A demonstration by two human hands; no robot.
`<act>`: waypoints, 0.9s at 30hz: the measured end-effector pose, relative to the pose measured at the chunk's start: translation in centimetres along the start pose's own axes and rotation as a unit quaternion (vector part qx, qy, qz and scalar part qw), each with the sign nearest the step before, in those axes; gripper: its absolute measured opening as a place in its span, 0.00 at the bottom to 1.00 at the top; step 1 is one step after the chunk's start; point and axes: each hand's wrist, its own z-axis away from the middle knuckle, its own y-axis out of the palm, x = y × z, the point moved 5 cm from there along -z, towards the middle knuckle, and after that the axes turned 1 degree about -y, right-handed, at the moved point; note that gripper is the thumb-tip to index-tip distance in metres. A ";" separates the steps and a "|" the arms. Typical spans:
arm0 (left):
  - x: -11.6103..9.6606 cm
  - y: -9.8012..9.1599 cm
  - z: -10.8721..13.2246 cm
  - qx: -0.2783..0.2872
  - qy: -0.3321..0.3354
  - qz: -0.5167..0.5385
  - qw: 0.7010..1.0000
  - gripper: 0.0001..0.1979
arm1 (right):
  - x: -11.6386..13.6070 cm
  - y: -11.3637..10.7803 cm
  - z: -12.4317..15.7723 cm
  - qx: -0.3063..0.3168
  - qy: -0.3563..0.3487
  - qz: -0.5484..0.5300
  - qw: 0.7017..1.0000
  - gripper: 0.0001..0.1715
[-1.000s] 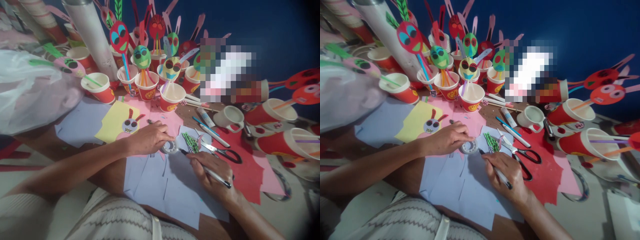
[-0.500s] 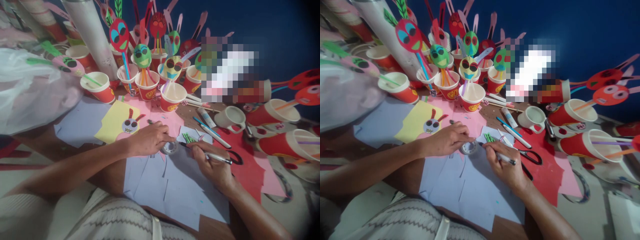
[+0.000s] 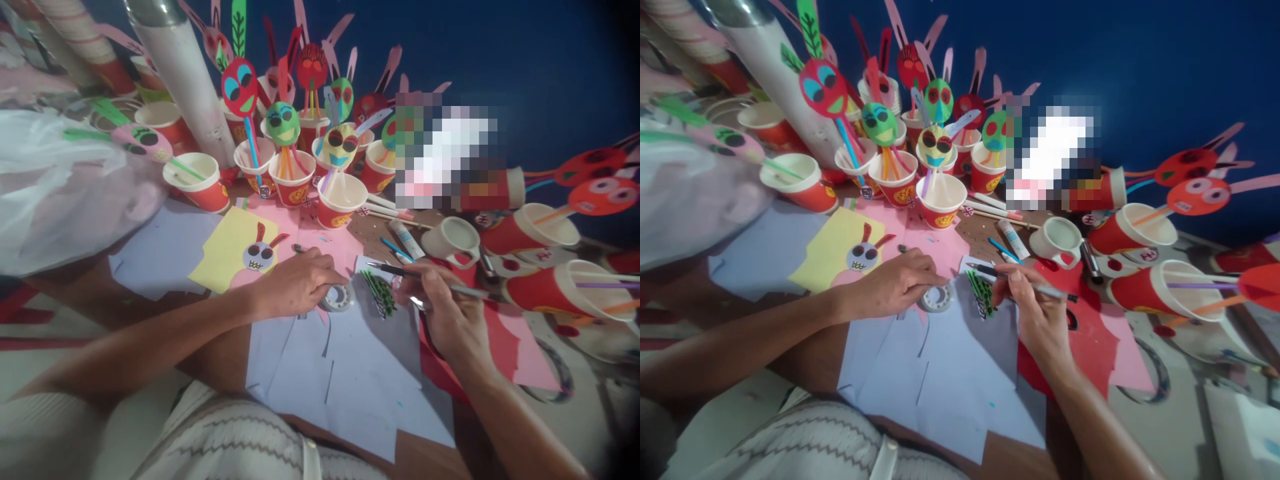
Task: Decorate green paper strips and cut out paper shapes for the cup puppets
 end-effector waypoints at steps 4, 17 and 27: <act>0.0 0.3 0.1 -0.032 -0.026 0.013 0.999 0.16 | -0.4 -1.0 1.7 -0.023 0.002 0.023 0.999 0.14; 1.9 -3.3 -0.7 -0.142 -0.124 0.015 0.982 0.19 | 0.4 -1.8 3.3 -0.030 -0.129 0.208 0.969 0.11; 1.9 -3.5 -1.7 -0.141 -0.124 -0.053 0.981 0.16 | 1.5 -2.9 3.2 0.002 -0.273 0.348 0.897 0.15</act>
